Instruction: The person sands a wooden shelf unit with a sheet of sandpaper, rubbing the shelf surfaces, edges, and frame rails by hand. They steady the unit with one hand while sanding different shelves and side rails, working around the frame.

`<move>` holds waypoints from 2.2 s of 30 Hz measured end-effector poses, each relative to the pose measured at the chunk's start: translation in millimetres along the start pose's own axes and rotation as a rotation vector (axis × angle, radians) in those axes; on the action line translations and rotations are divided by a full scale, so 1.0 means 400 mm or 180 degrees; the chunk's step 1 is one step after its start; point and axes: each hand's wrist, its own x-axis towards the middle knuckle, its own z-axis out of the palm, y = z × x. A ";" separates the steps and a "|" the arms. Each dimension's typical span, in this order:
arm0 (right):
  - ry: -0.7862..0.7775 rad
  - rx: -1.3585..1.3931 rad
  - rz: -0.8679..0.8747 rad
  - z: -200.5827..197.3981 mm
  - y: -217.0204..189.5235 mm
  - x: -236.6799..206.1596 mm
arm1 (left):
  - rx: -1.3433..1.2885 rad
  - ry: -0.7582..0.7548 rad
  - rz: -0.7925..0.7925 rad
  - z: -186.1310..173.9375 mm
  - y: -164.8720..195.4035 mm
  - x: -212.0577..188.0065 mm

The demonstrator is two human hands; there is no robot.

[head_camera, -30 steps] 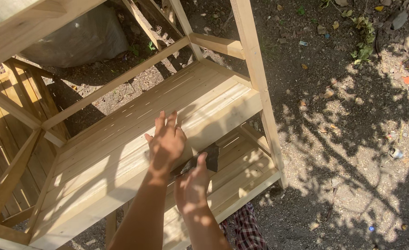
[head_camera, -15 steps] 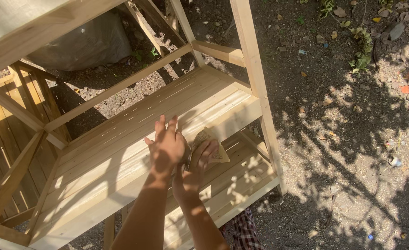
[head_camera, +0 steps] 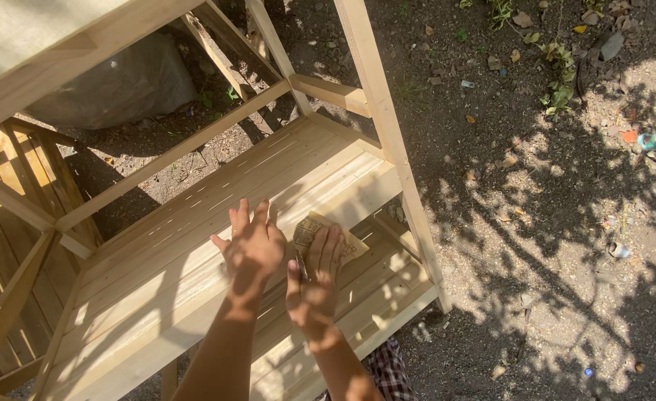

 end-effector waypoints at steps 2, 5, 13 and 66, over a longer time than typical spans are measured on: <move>-0.0444 -0.0402 0.0406 -0.040 0.033 0.048 | 0.0107 0.0092 0.0143 0.007 -0.005 -0.002; 0.0418 -0.0315 0.0411 -0.087 0.091 0.222 | 0.0134 0.0259 0.0099 0.021 -0.008 -0.001; 0.0085 -0.0467 0.0285 -0.089 -0.017 0.125 | 0.0332 0.0196 0.0142 0.021 -0.016 -0.003; -0.0586 -0.0530 -0.0148 -0.277 0.286 0.414 | -0.0088 0.0494 0.0238 0.098 0.236 0.087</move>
